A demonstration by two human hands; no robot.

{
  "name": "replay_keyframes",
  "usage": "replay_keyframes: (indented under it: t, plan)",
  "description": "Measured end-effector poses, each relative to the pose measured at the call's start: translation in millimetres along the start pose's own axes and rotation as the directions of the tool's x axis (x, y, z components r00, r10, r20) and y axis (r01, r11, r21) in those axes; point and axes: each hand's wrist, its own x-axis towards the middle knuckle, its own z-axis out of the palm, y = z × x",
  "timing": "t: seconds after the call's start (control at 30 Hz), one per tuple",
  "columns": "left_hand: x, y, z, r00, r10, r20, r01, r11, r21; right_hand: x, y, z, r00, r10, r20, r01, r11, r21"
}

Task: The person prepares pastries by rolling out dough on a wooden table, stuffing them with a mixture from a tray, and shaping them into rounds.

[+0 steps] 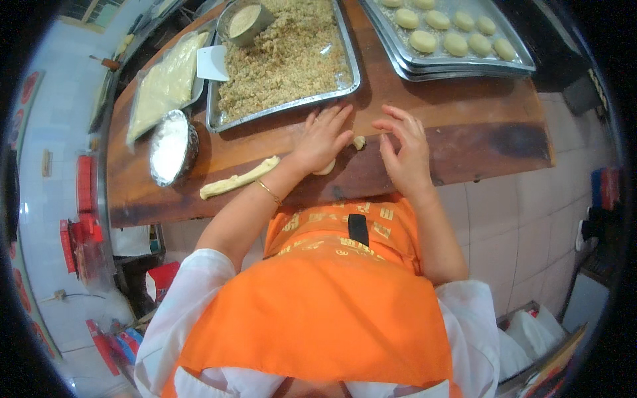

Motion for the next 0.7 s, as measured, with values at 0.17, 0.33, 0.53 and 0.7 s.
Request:
replay_keyframes:
  t: [0.17,0.33,0.53,0.7]
  plan:
    - [-16.2,-2.3,-32.7,0.982,-0.190,0.017,0.104,0.455,-0.885,-12.1,1.9,-7.3,0.999,0.023,0.030,-0.023,1.000,0.001]
    - [-60.0,23.8,-26.1,0.988,-0.023,-0.150,-0.013,0.972,-0.236,-16.1,4.6,1.9,0.997,0.001,0.082,-0.003,1.000,0.031]
    - [-62.7,30.0,-30.7,0.928,-0.353,-0.119,0.219,0.775,-0.592,3.8,-21.0,24.3,0.955,-0.030,0.294,-0.016,0.988,0.151]
    - [-43.1,38.7,-34.6,0.854,-0.415,0.312,0.050,-0.532,-0.846,27.8,-33.2,44.8,0.908,-0.260,0.330,0.227,0.964,0.136]
